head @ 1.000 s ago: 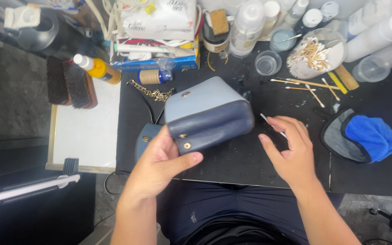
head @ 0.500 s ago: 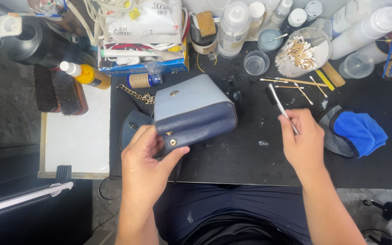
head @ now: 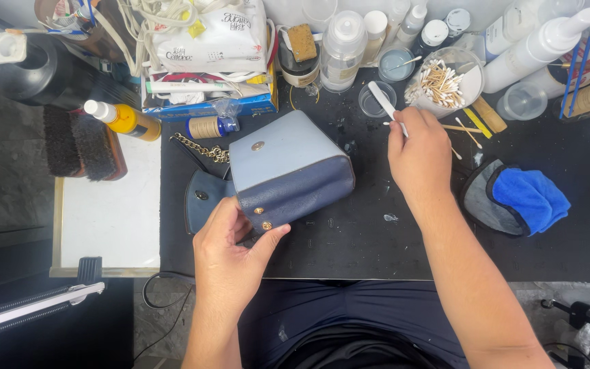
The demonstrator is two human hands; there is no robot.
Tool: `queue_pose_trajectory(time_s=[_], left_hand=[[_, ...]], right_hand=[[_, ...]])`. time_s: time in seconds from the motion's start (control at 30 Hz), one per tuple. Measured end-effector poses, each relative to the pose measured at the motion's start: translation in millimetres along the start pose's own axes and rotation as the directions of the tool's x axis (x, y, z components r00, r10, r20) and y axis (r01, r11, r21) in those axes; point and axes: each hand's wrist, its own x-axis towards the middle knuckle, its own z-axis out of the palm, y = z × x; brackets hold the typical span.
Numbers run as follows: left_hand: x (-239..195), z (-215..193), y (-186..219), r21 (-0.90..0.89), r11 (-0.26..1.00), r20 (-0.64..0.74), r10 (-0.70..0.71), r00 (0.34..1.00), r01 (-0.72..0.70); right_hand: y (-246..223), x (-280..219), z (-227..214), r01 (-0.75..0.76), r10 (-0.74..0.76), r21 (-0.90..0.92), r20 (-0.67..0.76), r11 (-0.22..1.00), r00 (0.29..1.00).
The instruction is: The person applies a liquid from a small cup to the surface of a blue leather handbag using a small white spatula, then wipes the area with a blue cloth.
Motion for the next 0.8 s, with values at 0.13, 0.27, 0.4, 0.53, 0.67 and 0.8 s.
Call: queue_pose_trajectory(time_s=[0.13,0.27,0.4,0.53,0.67,0.8], left_hand=[[-1.6,0.6,-0.9,-0.028,0.997,0.005,0.075,0.997,-0.075],[-1.6,1.2,-3.2,-0.039,0.996,-0.002,0.078,0.997,-0.078],[-0.9,4.3,-4.1,-0.051,0.994,-0.023,0.094,0.995,-0.096],[-0.3,3.5,-4.8,-0.043,0.991,-0.028,0.128,0.991,-0.129],[1.0,2.3,-2.9,-0.044,0.991,-0.032,0.122,0.992,-0.124],[1.2,2.9,1.2,-0.031,0.990,-0.054,0.137,0.989,-0.139]], right_hand=[[3.0,-0.5,5.4,-0.031,0.031,-0.035,0.001,0.999,1.000],[4.8,0.1,6.7,-0.016,0.015,-0.041,-0.020,0.999,1.000],[3.8,1.4,6.6,-0.032,0.031,-0.068,-0.009,0.997,0.999],[2.6,1.7,6.3,-0.018,0.017,-0.100,-0.017,0.995,1.000],[1.7,5.1,4.2,-0.044,0.046,-0.083,0.014,0.996,0.999],[0.8,5.2,2.2,-0.065,0.066,-0.029,0.025,0.997,0.997]])
